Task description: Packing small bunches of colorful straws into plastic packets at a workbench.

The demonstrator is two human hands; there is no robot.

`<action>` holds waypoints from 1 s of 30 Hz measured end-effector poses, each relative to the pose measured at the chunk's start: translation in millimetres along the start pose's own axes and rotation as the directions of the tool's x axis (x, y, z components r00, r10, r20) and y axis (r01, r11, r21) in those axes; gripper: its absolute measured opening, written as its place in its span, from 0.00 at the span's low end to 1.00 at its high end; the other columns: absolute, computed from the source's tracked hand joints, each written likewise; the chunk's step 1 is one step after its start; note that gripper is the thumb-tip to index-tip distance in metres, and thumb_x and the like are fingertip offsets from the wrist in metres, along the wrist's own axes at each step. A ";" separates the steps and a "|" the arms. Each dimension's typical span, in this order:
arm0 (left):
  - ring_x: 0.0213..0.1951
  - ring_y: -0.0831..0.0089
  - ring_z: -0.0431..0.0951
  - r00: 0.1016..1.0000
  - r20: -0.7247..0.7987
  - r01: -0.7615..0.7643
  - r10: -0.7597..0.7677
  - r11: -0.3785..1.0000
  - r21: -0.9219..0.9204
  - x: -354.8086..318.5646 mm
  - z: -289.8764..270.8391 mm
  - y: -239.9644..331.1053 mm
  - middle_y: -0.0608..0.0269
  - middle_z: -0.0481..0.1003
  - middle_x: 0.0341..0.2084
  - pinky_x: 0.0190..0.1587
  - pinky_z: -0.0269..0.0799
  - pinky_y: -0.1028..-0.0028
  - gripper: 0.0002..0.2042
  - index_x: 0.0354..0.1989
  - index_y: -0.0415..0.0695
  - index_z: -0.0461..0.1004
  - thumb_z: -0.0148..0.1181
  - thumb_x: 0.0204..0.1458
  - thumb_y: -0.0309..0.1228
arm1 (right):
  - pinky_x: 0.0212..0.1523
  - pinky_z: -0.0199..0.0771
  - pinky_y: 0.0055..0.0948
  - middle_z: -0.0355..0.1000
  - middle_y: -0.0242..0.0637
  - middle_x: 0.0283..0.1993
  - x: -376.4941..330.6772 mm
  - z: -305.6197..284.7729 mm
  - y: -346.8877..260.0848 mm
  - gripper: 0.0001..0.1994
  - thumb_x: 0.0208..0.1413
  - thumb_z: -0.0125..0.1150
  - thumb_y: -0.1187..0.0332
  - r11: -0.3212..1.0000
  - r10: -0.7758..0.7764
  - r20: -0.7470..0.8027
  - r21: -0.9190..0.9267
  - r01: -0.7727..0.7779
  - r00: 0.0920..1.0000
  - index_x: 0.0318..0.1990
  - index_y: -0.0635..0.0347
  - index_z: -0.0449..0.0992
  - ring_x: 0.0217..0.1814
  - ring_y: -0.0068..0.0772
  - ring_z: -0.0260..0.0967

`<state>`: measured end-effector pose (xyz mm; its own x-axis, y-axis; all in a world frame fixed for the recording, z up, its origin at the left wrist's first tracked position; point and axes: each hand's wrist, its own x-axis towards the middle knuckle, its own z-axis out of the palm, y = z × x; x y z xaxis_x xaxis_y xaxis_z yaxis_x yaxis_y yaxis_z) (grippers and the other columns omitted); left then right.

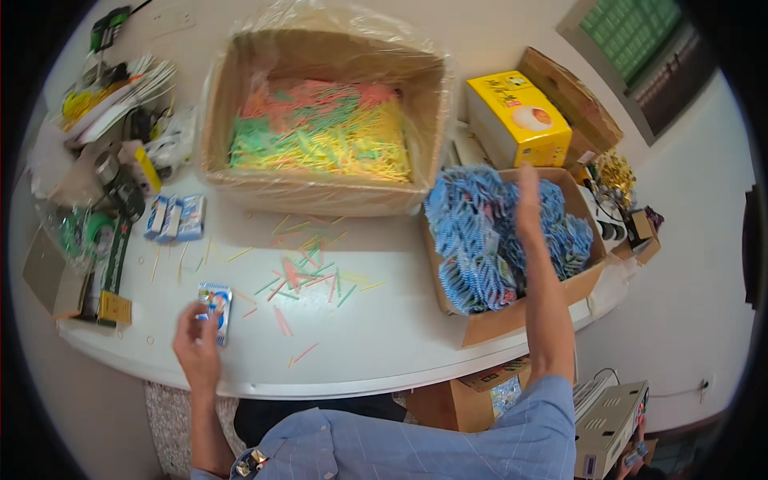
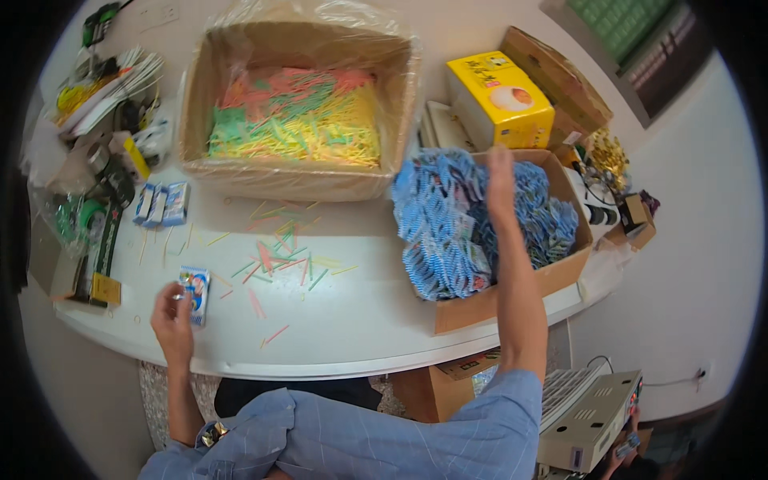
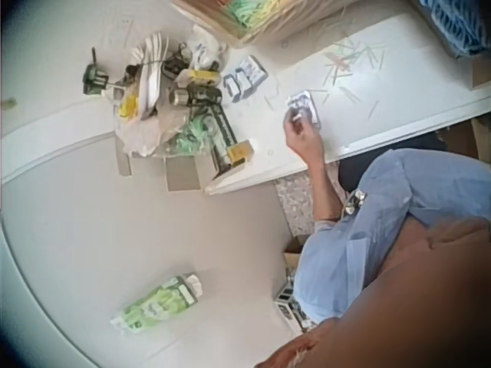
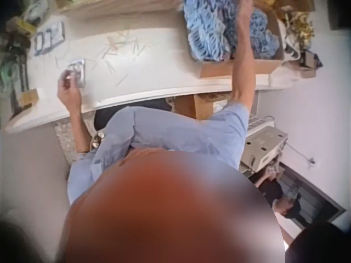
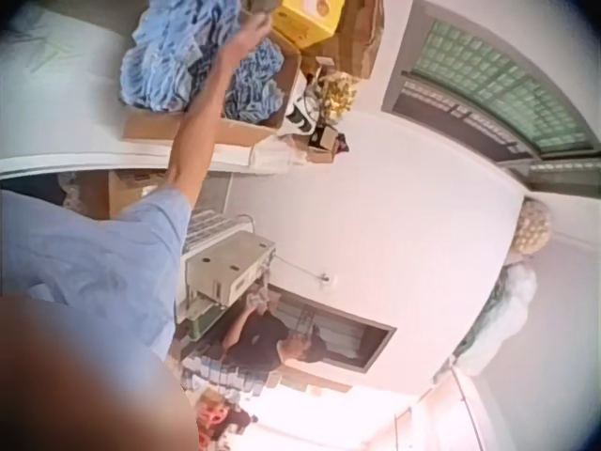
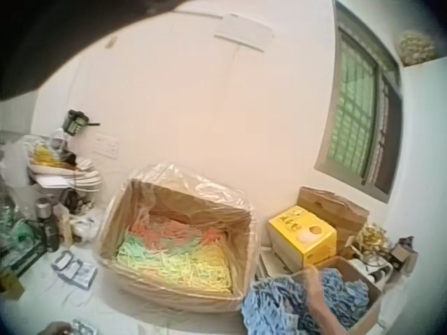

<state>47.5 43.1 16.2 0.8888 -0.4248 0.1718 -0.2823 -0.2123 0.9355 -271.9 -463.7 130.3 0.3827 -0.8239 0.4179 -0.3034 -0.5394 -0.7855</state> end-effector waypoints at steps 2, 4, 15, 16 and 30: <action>0.34 0.76 0.74 0.991 -0.118 0.073 -0.056 0.987 0.140 13.5 -24.4 -9.1 0.59 0.78 0.41 0.38 0.72 0.76 0.16 0.51 0.36 0.75 0.64 0.56 0.29 | 0.67 0.57 0.34 0.65 0.42 0.63 -10.7 -17.1 -30.4 0.24 0.71 0.42 0.55 0.997 -0.072 -0.149 -0.031 0.068 0.986 0.61 0.67 0.66 0.68 0.35 0.59; 0.33 0.70 0.75 0.985 -0.174 0.050 0.006 0.946 0.319 23.1 -38.2 -17.8 0.53 0.79 0.39 0.37 0.73 0.71 0.19 0.50 0.35 0.75 0.67 0.54 0.35 | 0.65 0.63 0.36 0.68 0.44 0.61 -29.1 -31.4 -59.7 0.22 0.71 0.43 0.58 0.990 -0.143 -0.275 -0.037 0.138 0.951 0.58 0.68 0.70 0.65 0.37 0.64; 0.28 0.71 0.78 0.949 -0.017 0.297 -0.313 0.878 0.376 34.4 -18.5 -24.5 0.56 0.79 0.26 0.32 0.73 0.72 0.18 0.36 0.35 0.79 0.76 0.42 0.34 | 0.40 0.70 0.22 0.74 0.37 0.33 -75.1 100.0 -180.6 0.06 0.61 0.58 0.73 0.846 -0.431 0.315 -0.186 0.500 0.846 0.39 0.69 0.76 0.34 0.25 0.70; 0.28 0.71 0.78 0.949 -0.021 0.301 -0.315 0.880 0.368 35.7 -18.7 -26.6 0.56 0.79 0.26 0.32 0.73 0.72 0.18 0.36 0.35 0.79 0.76 0.42 0.34 | 0.40 0.71 0.24 0.75 0.40 0.34 -61.3 115.4 -180.3 0.07 0.62 0.58 0.72 0.830 -0.449 0.337 -0.187 0.526 0.828 0.39 0.69 0.76 0.35 0.27 0.71; 0.24 0.80 0.72 0.927 -0.015 0.369 -0.375 0.903 0.220 40.8 -30.3 -40.6 0.62 0.76 0.22 0.30 0.70 0.79 0.13 0.32 0.35 0.76 0.73 0.47 0.31 | 0.43 0.74 0.57 0.76 0.59 0.39 179.1 363.8 -101.2 0.12 0.63 0.51 0.65 0.432 -0.460 0.489 -0.606 0.668 0.741 0.43 0.62 0.77 0.44 0.63 0.74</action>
<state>106.3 61.0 -5.4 0.9353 -0.3005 -0.1870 -0.0063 -0.5424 0.8401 144.9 -493.4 118.6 0.8500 -0.2776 0.4477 -0.4040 -0.8889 0.2159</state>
